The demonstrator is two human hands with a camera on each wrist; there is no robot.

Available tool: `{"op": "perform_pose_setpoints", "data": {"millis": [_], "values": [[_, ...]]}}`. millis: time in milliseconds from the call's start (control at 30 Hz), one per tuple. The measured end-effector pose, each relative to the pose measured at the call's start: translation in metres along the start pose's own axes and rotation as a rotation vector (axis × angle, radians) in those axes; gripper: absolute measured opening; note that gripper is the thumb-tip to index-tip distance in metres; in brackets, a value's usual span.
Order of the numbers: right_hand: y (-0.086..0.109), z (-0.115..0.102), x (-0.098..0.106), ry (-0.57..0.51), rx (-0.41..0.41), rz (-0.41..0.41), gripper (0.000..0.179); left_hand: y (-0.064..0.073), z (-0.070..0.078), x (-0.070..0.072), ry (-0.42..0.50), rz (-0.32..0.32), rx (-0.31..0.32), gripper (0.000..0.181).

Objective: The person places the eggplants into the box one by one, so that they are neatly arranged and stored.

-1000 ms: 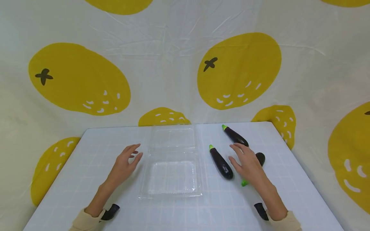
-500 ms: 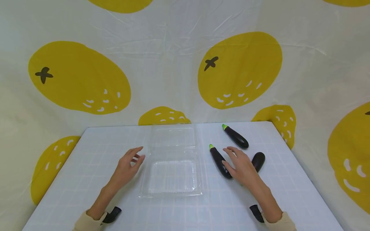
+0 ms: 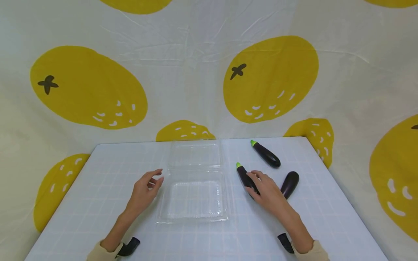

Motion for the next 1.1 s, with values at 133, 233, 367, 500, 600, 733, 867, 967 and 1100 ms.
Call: {"op": "perform_pose_setpoints", "data": {"millis": [133,233,367,500,600,733,867,967,1100], "values": [[0.001,-0.001,-0.004,-0.005,-0.022,-0.043,0.052,0.001,-0.001,0.000,0.046,0.007,0.003,0.034],[0.002,-0.002,-0.006,-0.007,-0.042,-0.073,0.054,0.002,-0.001,0.000,0.095,-0.013,0.043,0.033],[0.003,-0.002,-0.009,-0.008,-0.070,-0.109,0.055,0.003,-0.004,-0.001,0.181,-0.047,0.116,0.033],[0.003,-0.001,-0.011,-0.003,-0.089,-0.123,0.056,0.004,-0.007,-0.001,0.256,-0.068,0.173,0.033],[0.003,-0.001,-0.012,0.000,-0.101,-0.124,0.056,0.004,-0.008,0.000,0.281,-0.079,0.211,0.033],[0.003,0.000,-0.013,0.001,-0.117,-0.117,0.055,0.006,-0.009,0.001,0.277,-0.097,0.267,0.034],[0.004,0.001,-0.012,0.001,-0.133,-0.102,0.054,0.006,-0.009,0.001,0.276,-0.110,0.290,0.035],[0.004,0.003,-0.011,-0.001,-0.171,-0.114,0.054,0.006,-0.010,0.001,0.271,-0.115,0.289,0.036],[0.003,0.005,-0.012,-0.005,-0.236,-0.147,0.054,0.005,-0.012,0.000,0.265,-0.125,0.306,0.037]]}}
Point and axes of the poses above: each hand's wrist, its own y-axis away from the middle knuckle, its own x-axis out of the back of the hand, z = x × y, the point moved 7 cm from there along -y, towards the middle knuckle, and after that the axes turned 7 degrees about y, right-handed, at the moved point
